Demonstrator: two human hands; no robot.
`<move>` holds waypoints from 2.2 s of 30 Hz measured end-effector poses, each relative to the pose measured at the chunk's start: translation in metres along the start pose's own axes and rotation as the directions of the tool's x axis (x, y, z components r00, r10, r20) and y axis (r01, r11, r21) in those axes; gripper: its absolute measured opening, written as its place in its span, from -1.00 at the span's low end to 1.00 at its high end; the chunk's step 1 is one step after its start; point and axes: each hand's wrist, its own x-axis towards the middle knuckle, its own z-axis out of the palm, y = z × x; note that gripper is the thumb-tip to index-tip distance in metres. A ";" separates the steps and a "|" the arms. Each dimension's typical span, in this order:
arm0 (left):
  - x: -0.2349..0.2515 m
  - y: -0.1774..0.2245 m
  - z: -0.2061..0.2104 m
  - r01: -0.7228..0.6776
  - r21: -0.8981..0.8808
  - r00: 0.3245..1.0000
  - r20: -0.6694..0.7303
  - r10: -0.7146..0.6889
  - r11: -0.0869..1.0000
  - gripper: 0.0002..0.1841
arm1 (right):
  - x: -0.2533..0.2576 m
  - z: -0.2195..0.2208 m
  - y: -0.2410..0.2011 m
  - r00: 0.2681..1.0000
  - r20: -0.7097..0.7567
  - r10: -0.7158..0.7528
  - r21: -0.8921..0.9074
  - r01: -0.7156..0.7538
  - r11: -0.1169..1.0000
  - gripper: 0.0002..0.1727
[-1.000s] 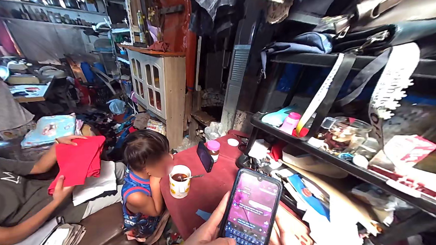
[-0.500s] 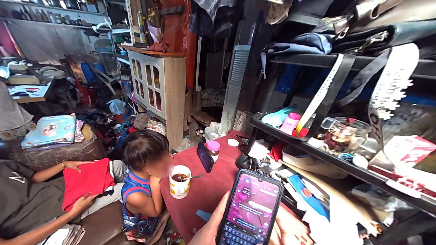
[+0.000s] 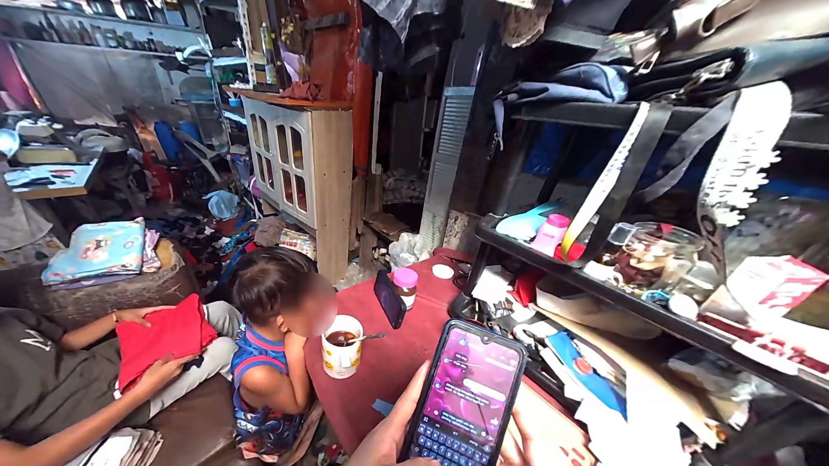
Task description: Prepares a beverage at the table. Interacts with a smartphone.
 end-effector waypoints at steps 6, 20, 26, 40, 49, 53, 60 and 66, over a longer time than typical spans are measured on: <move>-0.001 0.002 0.000 0.005 -0.005 1.000 0.027 -0.005 1.000 0.03 | -0.001 -0.001 -0.001 1.000 -0.007 -0.021 -0.003 0.021 1.000 0.01; 0.000 0.000 -0.004 0.057 -0.075 0.994 0.101 -0.049 0.996 0.02 | 0.000 -0.013 0.013 0.999 0.020 -0.050 0.024 0.050 0.998 0.01; 0.001 0.002 -0.003 0.050 -0.085 0.996 0.083 -0.043 0.995 -0.04 | 0.001 -0.010 0.011 0.998 0.026 -0.061 0.021 0.060 0.998 -0.02; 0.000 0.003 -0.002 0.062 -0.077 0.996 0.068 -0.057 0.995 -0.16 | 0.000 -0.005 0.007 0.998 0.019 -0.057 -0.029 0.058 0.998 0.16; 0.000 0.001 0.016 0.028 0.096 0.985 -0.169 -0.012 0.995 -0.03 | 0.001 0.003 0.006 0.996 -0.018 -0.083 -0.139 0.080 0.987 0.14; 0.001 0.000 0.014 0.023 0.112 0.988 -0.157 -0.005 0.993 -0.01 | 0.000 0.000 0.007 0.998 -0.007 -0.064 -0.125 0.063 0.990 0.16; 0.001 -0.001 0.005 0.010 0.097 1.000 -0.030 -0.007 0.995 0.12 | -0.001 -0.002 0.007 0.998 -0.009 -0.067 -0.047 0.067 0.997 0.14; -0.001 0.003 0.001 0.035 -0.006 0.999 0.018 -0.035 0.999 -0.10 | 0.000 -0.004 0.009 0.997 0.005 -0.073 -0.014 0.073 0.997 0.11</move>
